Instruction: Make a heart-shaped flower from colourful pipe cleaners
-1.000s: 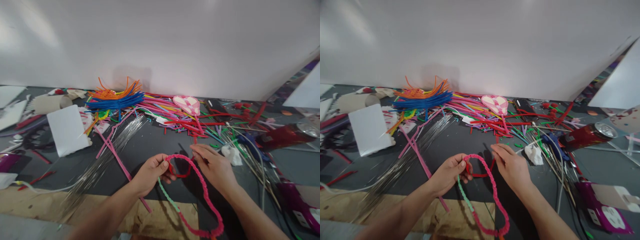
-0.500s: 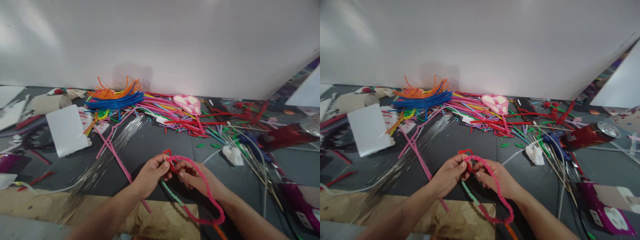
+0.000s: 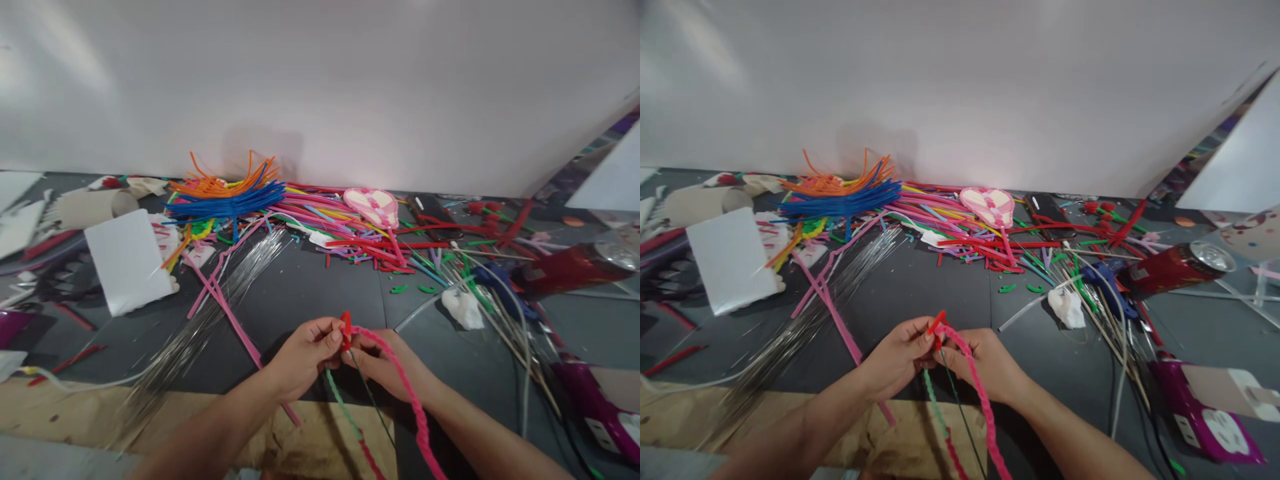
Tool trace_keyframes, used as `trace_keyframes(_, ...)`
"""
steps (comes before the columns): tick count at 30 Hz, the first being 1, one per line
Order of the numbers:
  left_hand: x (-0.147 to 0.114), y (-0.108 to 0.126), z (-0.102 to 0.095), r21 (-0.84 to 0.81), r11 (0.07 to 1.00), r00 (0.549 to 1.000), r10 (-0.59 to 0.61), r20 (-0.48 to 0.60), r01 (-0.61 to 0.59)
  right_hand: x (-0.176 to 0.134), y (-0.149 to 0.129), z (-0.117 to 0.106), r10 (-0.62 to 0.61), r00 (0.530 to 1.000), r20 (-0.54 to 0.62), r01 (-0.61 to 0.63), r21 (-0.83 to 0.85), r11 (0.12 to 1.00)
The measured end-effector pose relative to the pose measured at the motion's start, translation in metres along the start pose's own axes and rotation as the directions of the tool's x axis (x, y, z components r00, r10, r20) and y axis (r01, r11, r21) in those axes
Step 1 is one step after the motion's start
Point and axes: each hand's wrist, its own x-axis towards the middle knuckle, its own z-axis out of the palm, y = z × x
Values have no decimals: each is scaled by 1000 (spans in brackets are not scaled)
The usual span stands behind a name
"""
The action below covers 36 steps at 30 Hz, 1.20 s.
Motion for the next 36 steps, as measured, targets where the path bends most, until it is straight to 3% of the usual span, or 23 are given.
trace_keyframes(8,3,2,-4,104,994,999,36,-34,-32,-4,-6,-9,-41,993,-108,24,-159,987)
trace_keyframes(11,4,3,-6,125,992,999,21,-34,-16,-6,-5,-13,-77,984,-159,54,-143,988)
trace_keyframes(21,0,13,-8,262,963,998,51,30,-57,-5,-9,-14,44,999,-31,-41,105,994)
trace_keyframes(29,1,13,-8,353,935,997,59,-42,-41,-9,-3,-16,-144,982,121,132,100,986)
trace_keyframes(36,-1,12,-7,326,945,998,34,-45,-18,-9,-2,-15,-288,941,175,310,-112,944)
